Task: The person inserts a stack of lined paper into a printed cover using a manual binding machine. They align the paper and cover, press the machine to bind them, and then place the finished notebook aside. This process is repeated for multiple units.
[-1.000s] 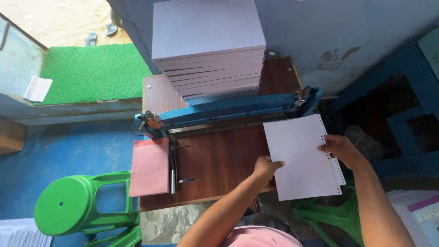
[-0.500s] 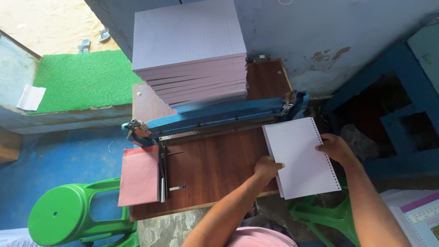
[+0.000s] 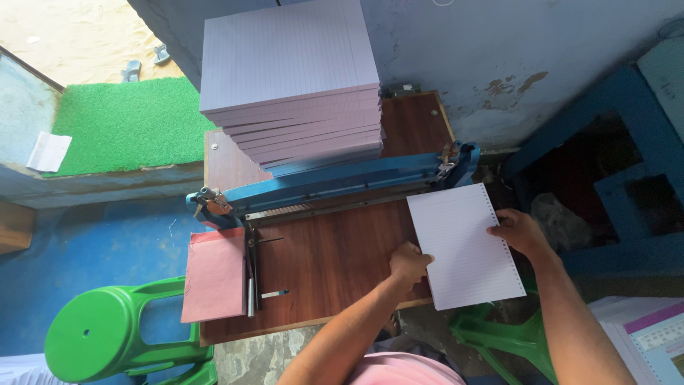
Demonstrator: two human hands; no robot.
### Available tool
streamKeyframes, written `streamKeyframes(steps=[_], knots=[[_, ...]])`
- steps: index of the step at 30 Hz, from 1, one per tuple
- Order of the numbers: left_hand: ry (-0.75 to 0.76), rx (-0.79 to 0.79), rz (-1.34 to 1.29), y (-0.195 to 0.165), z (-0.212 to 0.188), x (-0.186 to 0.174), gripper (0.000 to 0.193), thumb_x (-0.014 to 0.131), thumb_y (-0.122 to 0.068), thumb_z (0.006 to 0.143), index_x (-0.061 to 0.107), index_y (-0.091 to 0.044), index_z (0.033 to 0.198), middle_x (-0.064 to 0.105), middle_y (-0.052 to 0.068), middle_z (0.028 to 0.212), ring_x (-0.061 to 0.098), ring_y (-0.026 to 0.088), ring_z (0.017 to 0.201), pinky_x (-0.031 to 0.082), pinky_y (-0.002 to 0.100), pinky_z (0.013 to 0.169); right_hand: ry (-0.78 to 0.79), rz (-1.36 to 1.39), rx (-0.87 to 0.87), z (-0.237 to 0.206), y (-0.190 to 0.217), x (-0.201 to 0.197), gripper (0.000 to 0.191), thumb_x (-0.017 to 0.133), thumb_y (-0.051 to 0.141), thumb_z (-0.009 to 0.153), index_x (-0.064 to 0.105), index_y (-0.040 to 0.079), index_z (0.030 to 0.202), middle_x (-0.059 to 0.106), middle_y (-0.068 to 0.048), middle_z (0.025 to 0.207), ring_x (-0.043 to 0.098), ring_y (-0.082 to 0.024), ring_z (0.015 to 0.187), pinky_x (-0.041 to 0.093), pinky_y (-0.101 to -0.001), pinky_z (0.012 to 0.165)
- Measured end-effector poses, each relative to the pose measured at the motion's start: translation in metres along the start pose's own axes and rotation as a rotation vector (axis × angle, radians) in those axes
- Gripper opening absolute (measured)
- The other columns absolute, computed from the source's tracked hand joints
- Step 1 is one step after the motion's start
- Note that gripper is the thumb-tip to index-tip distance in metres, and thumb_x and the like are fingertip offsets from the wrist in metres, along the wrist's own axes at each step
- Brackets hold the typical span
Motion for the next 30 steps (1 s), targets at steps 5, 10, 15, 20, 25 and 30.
streamKeyframes(steps=[5, 10, 15, 20, 25, 30], knots=[[-0.045, 0.014, -0.022, 0.002, -0.004, -0.001, 0.033, 0.075, -0.021, 0.084, 0.065, -0.002, 0.109, 0.074, 0.015, 0.086, 0.070, 0.019, 0.065, 0.058, 0.033, 0.056, 0.010, -0.048, 0.000, 0.004, -0.003, 0.002, 0.062, 0.084, 0.030, 0.080, 0.068, 0.011, 0.136, 0.080, -0.017, 0.105, 0.076, -0.029, 0.096, 0.059, -0.0449, 0.089], [-0.088, 0.115, 0.085, 0.000, -0.007, 0.005, 0.030, 0.070, -0.022, 0.084, 0.072, -0.001, 0.105, 0.076, 0.015, 0.093, 0.073, 0.025, 0.086, 0.057, 0.038, 0.080, 0.048, 0.009, 0.104, 0.000, -0.007, 0.008, 0.058, 0.078, 0.045, 0.083, 0.070, 0.012, 0.131, 0.075, -0.017, 0.109, 0.072, -0.031, 0.102, 0.055, -0.0486, 0.092], [-0.021, 0.096, -0.065, 0.004, -0.009, 0.014, 0.035, 0.065, -0.018, 0.082, 0.071, -0.001, 0.112, 0.075, 0.017, 0.103, 0.074, 0.029, 0.098, 0.057, 0.040, 0.089, 0.148, 0.099, 0.175, -0.005, -0.003, 0.016, 0.062, 0.065, 0.058, 0.092, 0.073, 0.004, 0.121, 0.076, -0.022, 0.102, 0.072, -0.035, 0.096, 0.053, -0.0510, 0.091], [0.012, 0.130, -0.096, -0.002, -0.011, 0.015, 0.038, 0.066, -0.017, 0.083, 0.068, 0.005, 0.114, 0.074, 0.020, 0.107, 0.073, 0.030, 0.102, 0.058, 0.041, 0.088, 0.164, 0.087, 0.159, -0.008, 0.003, 0.015, 0.068, 0.062, 0.061, 0.093, 0.075, -0.002, 0.116, 0.077, -0.025, 0.100, 0.073, -0.037, 0.095, 0.055, -0.0519, 0.089], [0.034, 0.147, -0.008, -0.009, -0.018, 0.010, 0.040, 0.067, -0.019, 0.083, 0.069, 0.006, 0.114, 0.074, 0.021, 0.109, 0.073, 0.031, 0.103, 0.057, 0.039, 0.088, 0.170, 0.114, 0.154, -0.008, 0.007, 0.016, 0.067, 0.064, 0.060, 0.091, 0.071, 0.001, 0.122, 0.076, -0.023, 0.103, 0.074, -0.037, 0.097, 0.056, -0.0515, 0.090], [0.082, 0.156, 0.022, -0.014, -0.020, 0.000, 0.049, 0.069, -0.024, 0.086, 0.062, 0.005, 0.126, 0.072, 0.023, 0.117, 0.072, 0.032, 0.106, 0.057, 0.040, 0.092, -0.028, -0.062, 0.103, -0.003, 0.003, 0.003, 0.061, 0.063, 0.056, 0.100, 0.073, -0.002, 0.117, 0.075, -0.024, 0.108, 0.072, -0.038, 0.101, 0.054, -0.0521, 0.092]])
Point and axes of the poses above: each hand's wrist, its own z-axis towards the middle knuckle, its own x-axis out of the palm, y = z × x, the point moved 4 cm from there along z, towards the middle knuckle
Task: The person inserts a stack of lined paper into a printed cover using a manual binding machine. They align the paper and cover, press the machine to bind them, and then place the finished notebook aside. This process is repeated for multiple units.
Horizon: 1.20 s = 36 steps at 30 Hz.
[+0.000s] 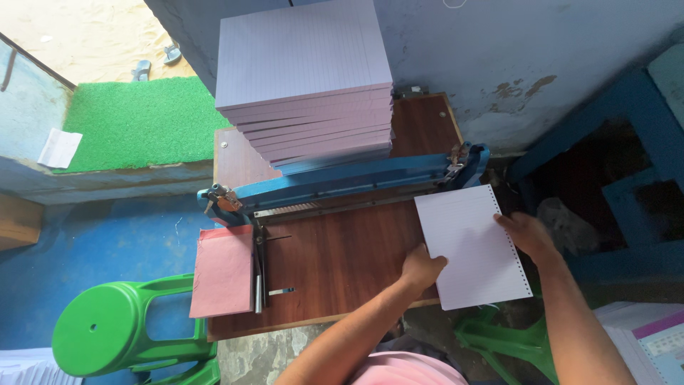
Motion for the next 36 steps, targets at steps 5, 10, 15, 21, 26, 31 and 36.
streamKeyframes(steps=[5, 10, 15, 21, 26, 31, 36], knots=[[-0.146, 0.157, 0.100, -0.013, 0.007, -0.035, 0.074, 0.080, -0.031, 0.085, 0.049, 0.005, 0.142, 0.066, 0.024, 0.127, 0.066, 0.032, 0.115, 0.053, 0.039, 0.097, -0.594, 0.096, -0.604, -0.006, 0.028, -0.040, 0.042, 0.071, 0.036, 0.102, 0.072, -0.002, 0.119, 0.071, -0.021, 0.119, 0.067, -0.036, 0.109, 0.052, -0.0473, 0.095], [-0.195, 0.222, -0.038, -0.034, 0.007, -0.106, 0.055, 0.075, -0.034, 0.086, 0.066, 0.000, 0.129, 0.075, 0.018, 0.117, 0.074, 0.026, 0.105, 0.058, 0.034, 0.090, -0.721, 0.108, -0.955, -0.018, 0.084, -0.067, 0.024, 0.074, 0.023, 0.105, 0.074, 0.000, 0.110, 0.071, -0.015, 0.107, 0.067, -0.033, 0.111, 0.053, -0.0464, 0.098], [-0.387, 0.442, -0.081, -0.080, -0.014, -0.170, 0.038, 0.073, -0.029, 0.089, 0.075, -0.002, 0.115, 0.079, 0.016, 0.100, 0.074, 0.025, 0.089, 0.059, 0.036, 0.077, -0.693, 0.172, -1.249, -0.040, 0.176, -0.077, 0.018, 0.080, 0.019, 0.101, 0.074, 0.002, 0.104, 0.071, -0.014, 0.100, 0.067, -0.032, 0.108, 0.051, -0.0464, 0.096], [-0.608, 0.748, 0.158, -0.148, -0.063, -0.235, 0.023, 0.070, -0.022, 0.093, 0.074, -0.007, 0.110, 0.077, 0.009, 0.095, 0.074, 0.018, 0.083, 0.060, 0.035, 0.075, -0.679, 0.121, -1.465, -0.071, 0.281, -0.076, 0.007, 0.080, 0.012, 0.096, 0.077, 0.005, 0.098, 0.074, -0.008, 0.102, 0.066, -0.028, 0.101, 0.050, -0.0448, 0.094], [-0.822, 0.921, 0.371, -0.192, -0.100, -0.275, 0.017, 0.072, -0.017, 0.091, 0.073, -0.008, 0.105, 0.073, 0.007, 0.095, 0.070, 0.022, 0.085, 0.055, 0.037, 0.077, -0.519, 0.050, -1.577, -0.083, 0.338, -0.071, 0.018, 0.081, 0.016, 0.095, 0.077, 0.004, 0.109, 0.073, -0.010, 0.109, 0.063, -0.029, 0.111, 0.052, -0.0433, 0.100], [-0.927, 0.972, 0.443, -0.208, -0.118, -0.305, 0.013, 0.073, -0.017, 0.091, 0.074, -0.008, 0.101, 0.073, 0.006, 0.100, 0.067, 0.024, 0.092, 0.054, 0.039, 0.082, -0.360, -0.067, -1.536, -0.078, 0.372, -0.063, 0.026, 0.082, 0.021, 0.090, 0.079, 0.005, 0.109, 0.074, -0.009, 0.110, 0.064, -0.029, 0.111, 0.053, -0.0426, 0.098], [-0.921, 0.957, 0.429, -0.207, -0.119, -0.319, 0.014, 0.071, -0.018, 0.092, 0.073, -0.008, 0.102, 0.074, 0.005, 0.100, 0.069, 0.023, 0.092, 0.054, 0.039, 0.084, -0.273, -0.173, -1.480, -0.069, 0.386, -0.061, 0.020, 0.082, 0.020, 0.089, 0.080, 0.007, 0.104, 0.075, -0.009, 0.110, 0.066, -0.028, 0.112, 0.054, -0.0426, 0.094]])
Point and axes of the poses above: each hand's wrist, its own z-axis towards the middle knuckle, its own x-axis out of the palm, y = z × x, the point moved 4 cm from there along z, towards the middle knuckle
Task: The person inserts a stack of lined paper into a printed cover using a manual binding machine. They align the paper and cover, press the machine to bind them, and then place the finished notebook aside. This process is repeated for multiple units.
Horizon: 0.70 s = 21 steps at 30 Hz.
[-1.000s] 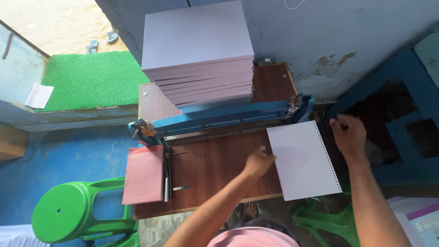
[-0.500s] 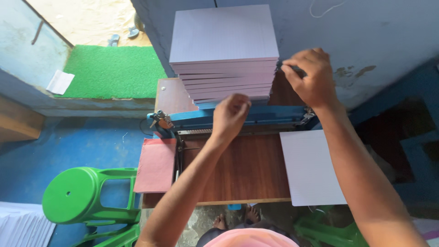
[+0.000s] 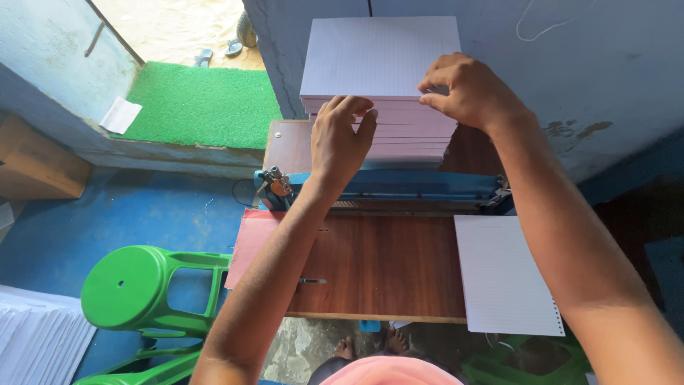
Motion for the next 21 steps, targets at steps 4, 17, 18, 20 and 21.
streamKeyframes(steps=[4, 17, 18, 20, 21], knots=[[0.001, -0.004, -0.032, 0.004, -0.004, -0.003, 0.014, 0.070, -0.019, 0.094, 0.074, -0.008, 0.103, 0.073, 0.005, 0.101, 0.069, 0.023, 0.094, 0.055, 0.038, 0.084, 0.054, 0.058, 0.084, 0.006, -0.002, 0.000, 0.020, 0.081, 0.021, 0.088, 0.080, 0.009, 0.104, 0.075, -0.008, 0.109, 0.069, -0.025, 0.102, 0.056, -0.0405, 0.088], [0.011, -0.038, -0.082, 0.007, -0.003, 0.000, 0.021, 0.072, -0.020, 0.094, 0.072, -0.009, 0.112, 0.072, 0.006, 0.105, 0.070, 0.020, 0.089, 0.058, 0.035, 0.079, 0.107, 0.062, 0.174, 0.010, -0.003, -0.003, 0.016, 0.075, 0.023, 0.096, 0.081, 0.010, 0.102, 0.076, -0.007, 0.100, 0.071, -0.022, 0.086, 0.058, -0.0385, 0.078], [0.017, -0.039, -0.084, 0.007, -0.003, 0.001, 0.020, 0.071, -0.021, 0.094, 0.072, -0.009, 0.111, 0.072, 0.006, 0.105, 0.070, 0.019, 0.090, 0.058, 0.035, 0.080, 0.099, 0.054, 0.157, 0.010, -0.003, -0.003, 0.016, 0.075, 0.022, 0.097, 0.081, 0.009, 0.102, 0.076, -0.008, 0.100, 0.071, -0.022, 0.086, 0.058, -0.0385, 0.078], [0.044, -0.068, -0.095, 0.008, -0.001, 0.005, 0.019, 0.071, -0.022, 0.095, 0.073, -0.010, 0.110, 0.073, 0.005, 0.105, 0.071, 0.019, 0.090, 0.059, 0.034, 0.079, 0.054, -0.003, 0.084, 0.009, -0.002, -0.003, 0.014, 0.075, 0.020, 0.098, 0.080, 0.008, 0.101, 0.076, -0.009, 0.099, 0.071, -0.023, 0.087, 0.058, -0.0391, 0.079], [0.066, -0.096, -0.104, 0.009, 0.000, 0.008, 0.018, 0.070, -0.022, 0.096, 0.073, -0.011, 0.109, 0.074, 0.004, 0.104, 0.072, 0.018, 0.089, 0.060, 0.034, 0.079, 0.017, -0.050, 0.027, 0.007, 0.000, -0.003, 0.013, 0.075, 0.019, 0.098, 0.080, 0.007, 0.100, 0.076, -0.009, 0.098, 0.071, -0.023, 0.087, 0.058, -0.0397, 0.080]])
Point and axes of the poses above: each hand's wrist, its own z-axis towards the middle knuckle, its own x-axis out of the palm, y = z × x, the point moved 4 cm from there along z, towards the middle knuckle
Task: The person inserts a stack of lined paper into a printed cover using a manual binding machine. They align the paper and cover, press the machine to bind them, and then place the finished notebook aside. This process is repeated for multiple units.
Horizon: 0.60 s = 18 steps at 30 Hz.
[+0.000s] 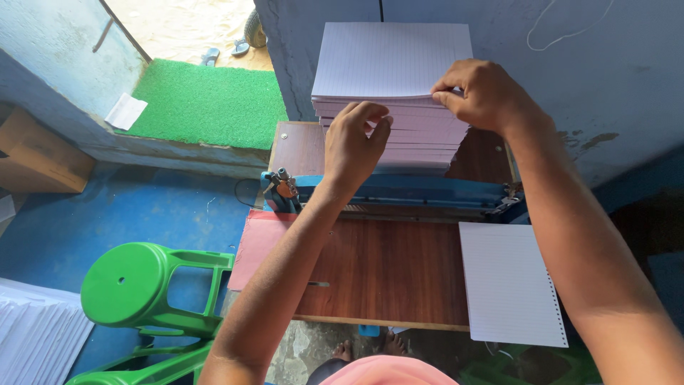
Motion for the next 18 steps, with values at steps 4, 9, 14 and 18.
streamKeyframes(steps=[4, 9, 14, 18], knots=[[-0.022, -0.012, 0.030, 0.001, 0.001, 0.005, 0.018, 0.071, -0.023, 0.095, 0.074, -0.011, 0.108, 0.073, 0.005, 0.106, 0.070, 0.020, 0.093, 0.057, 0.036, 0.081, -0.163, -0.128, -0.220, -0.009, 0.009, 0.001, 0.009, 0.074, 0.014, 0.099, 0.077, 0.006, 0.100, 0.075, -0.009, 0.098, 0.070, -0.025, 0.094, 0.056, -0.0409, 0.091], [-0.124, 0.251, 0.424, 0.000, 0.011, 0.008, 0.026, 0.075, -0.019, 0.092, 0.071, -0.013, 0.117, 0.063, 0.006, 0.116, 0.056, 0.025, 0.115, 0.046, 0.042, 0.096, -0.288, -0.247, -0.294, -0.019, 0.019, 0.004, 0.008, 0.074, 0.013, 0.102, 0.076, 0.006, 0.101, 0.075, -0.008, 0.099, 0.069, -0.023, 0.095, 0.051, -0.0411, 0.095], [-0.124, 0.393, 0.544, 0.007, 0.018, 0.013, 0.032, 0.079, -0.020, 0.089, 0.069, -0.014, 0.119, 0.057, 0.006, 0.125, 0.050, 0.026, 0.127, 0.036, 0.047, 0.108, -0.329, -0.286, -0.304, -0.024, 0.028, 0.005, 0.007, 0.074, 0.014, 0.104, 0.076, 0.007, 0.104, 0.074, -0.006, 0.101, 0.069, -0.022, 0.098, 0.048, -0.0419, 0.102], [-0.108, 0.464, 0.590, 0.013, 0.018, 0.016, 0.028, 0.078, -0.017, 0.088, 0.070, -0.015, 0.114, 0.057, 0.004, 0.123, 0.050, 0.024, 0.128, 0.034, 0.049, 0.112, -0.343, -0.321, -0.314, -0.032, 0.035, 0.005, 0.010, 0.075, 0.017, 0.101, 0.076, 0.008, 0.105, 0.074, -0.005, 0.103, 0.067, -0.025, 0.103, 0.046, -0.0435, 0.106]])
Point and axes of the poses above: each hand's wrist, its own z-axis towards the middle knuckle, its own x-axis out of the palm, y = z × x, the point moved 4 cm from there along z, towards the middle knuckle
